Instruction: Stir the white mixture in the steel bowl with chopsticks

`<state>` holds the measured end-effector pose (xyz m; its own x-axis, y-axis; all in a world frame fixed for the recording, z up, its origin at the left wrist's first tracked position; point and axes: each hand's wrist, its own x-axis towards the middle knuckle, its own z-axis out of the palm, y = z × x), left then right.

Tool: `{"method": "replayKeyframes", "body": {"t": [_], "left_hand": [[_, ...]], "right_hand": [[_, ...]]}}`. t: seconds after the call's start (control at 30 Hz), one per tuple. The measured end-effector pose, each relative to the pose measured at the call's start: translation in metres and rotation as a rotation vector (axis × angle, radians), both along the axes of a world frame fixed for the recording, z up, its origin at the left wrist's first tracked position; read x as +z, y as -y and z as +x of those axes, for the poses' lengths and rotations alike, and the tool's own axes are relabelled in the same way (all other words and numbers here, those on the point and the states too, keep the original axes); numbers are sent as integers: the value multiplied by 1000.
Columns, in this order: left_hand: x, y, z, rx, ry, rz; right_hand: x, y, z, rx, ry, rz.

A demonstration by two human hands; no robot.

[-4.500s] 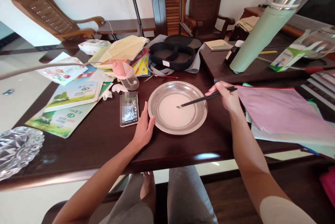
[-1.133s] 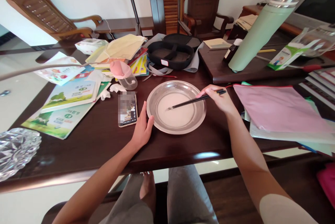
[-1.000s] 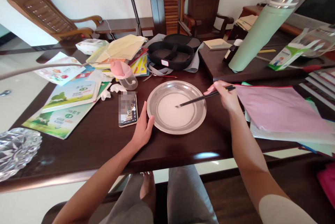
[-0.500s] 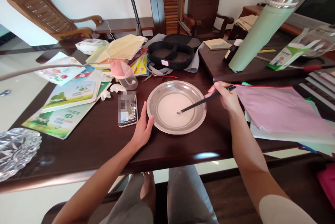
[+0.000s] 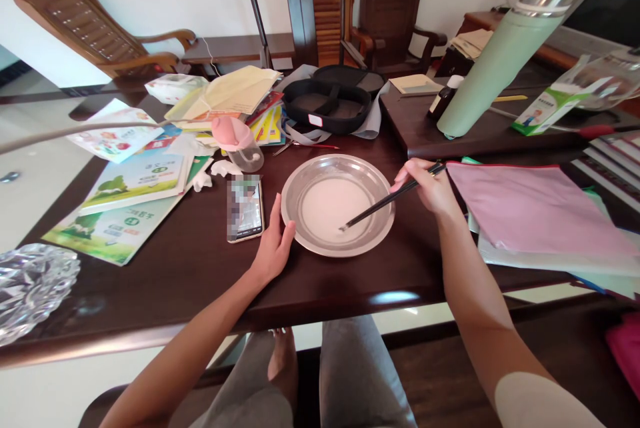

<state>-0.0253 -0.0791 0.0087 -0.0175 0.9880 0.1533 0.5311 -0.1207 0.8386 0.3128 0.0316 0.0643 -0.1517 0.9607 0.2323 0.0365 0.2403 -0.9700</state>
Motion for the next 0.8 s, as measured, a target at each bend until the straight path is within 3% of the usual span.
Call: {"method": "replayKeyframes", "body": {"t": [0.13,0.33,0.57,0.67,0.8], "left_hand": [[0,0,-1,-4,10,0],[0,-1,0,-5,9,2],[-1,-1,0,3,-6,-3],[-1,-1,0,2,0,3],[-1,-1,0,3,7,3]], "right_hand": [[5,5,-8,117,114,44],[4,-1,2,-83,2,72],[4,5,-10,114,117,52],[7,5,-9,33,131,107],[3,0,0,-77,-20,66]]}}
